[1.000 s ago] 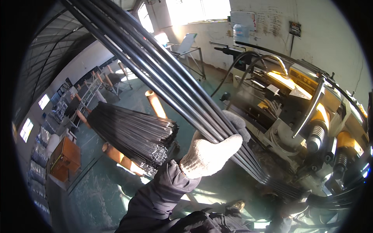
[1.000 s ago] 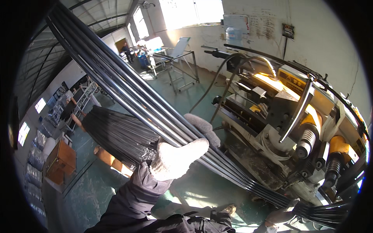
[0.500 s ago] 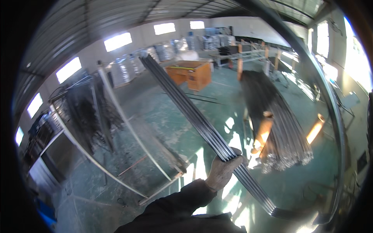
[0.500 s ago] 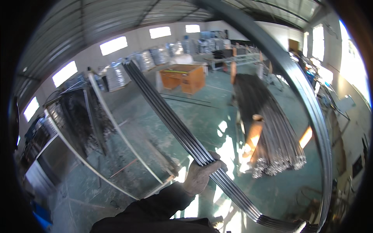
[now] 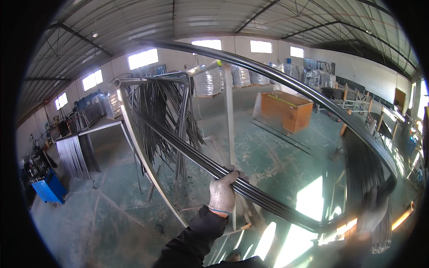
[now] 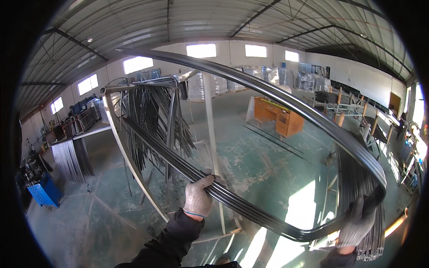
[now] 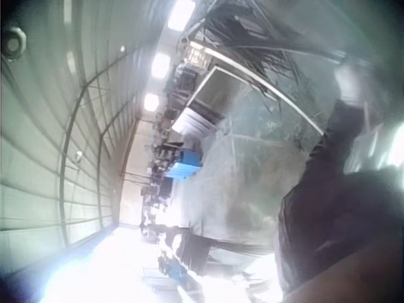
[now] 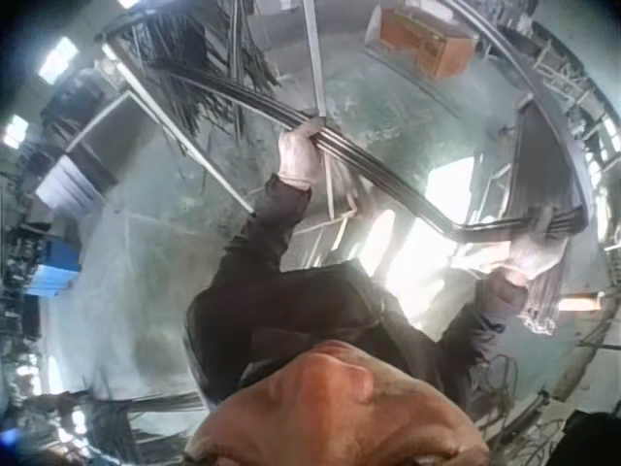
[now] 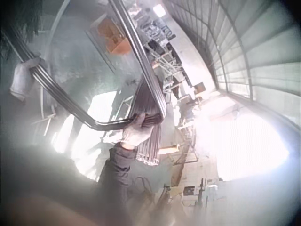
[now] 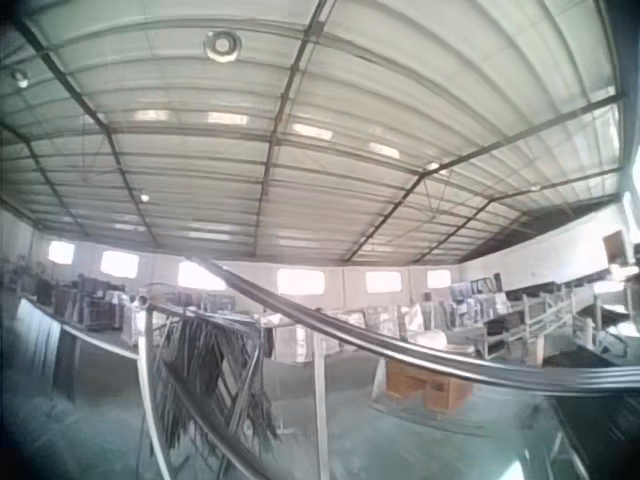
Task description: The person repeatedly picks up bundles of metal rods, feeds them into a bending machine, and removes the bent rods to place them on a rack. The process is repeated multiple times throughout the clip.
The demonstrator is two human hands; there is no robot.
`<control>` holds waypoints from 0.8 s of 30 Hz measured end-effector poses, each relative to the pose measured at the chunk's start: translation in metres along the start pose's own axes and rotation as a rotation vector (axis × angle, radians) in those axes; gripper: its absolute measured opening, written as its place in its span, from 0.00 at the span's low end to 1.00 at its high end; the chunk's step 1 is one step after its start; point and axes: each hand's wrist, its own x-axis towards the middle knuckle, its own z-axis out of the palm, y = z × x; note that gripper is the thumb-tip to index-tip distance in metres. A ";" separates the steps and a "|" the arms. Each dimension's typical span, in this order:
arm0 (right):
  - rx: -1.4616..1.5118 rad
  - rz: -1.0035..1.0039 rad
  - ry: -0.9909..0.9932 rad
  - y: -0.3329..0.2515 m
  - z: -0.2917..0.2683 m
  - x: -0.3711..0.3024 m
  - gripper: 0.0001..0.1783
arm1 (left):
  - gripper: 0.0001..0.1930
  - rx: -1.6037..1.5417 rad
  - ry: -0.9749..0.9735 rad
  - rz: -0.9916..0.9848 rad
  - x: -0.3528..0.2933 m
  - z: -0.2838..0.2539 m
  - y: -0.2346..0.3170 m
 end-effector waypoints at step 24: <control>-0.276 0.171 -1.381 0.078 0.263 -0.177 0.29 | 0.14 0.151 0.467 -0.722 0.090 -0.257 -0.110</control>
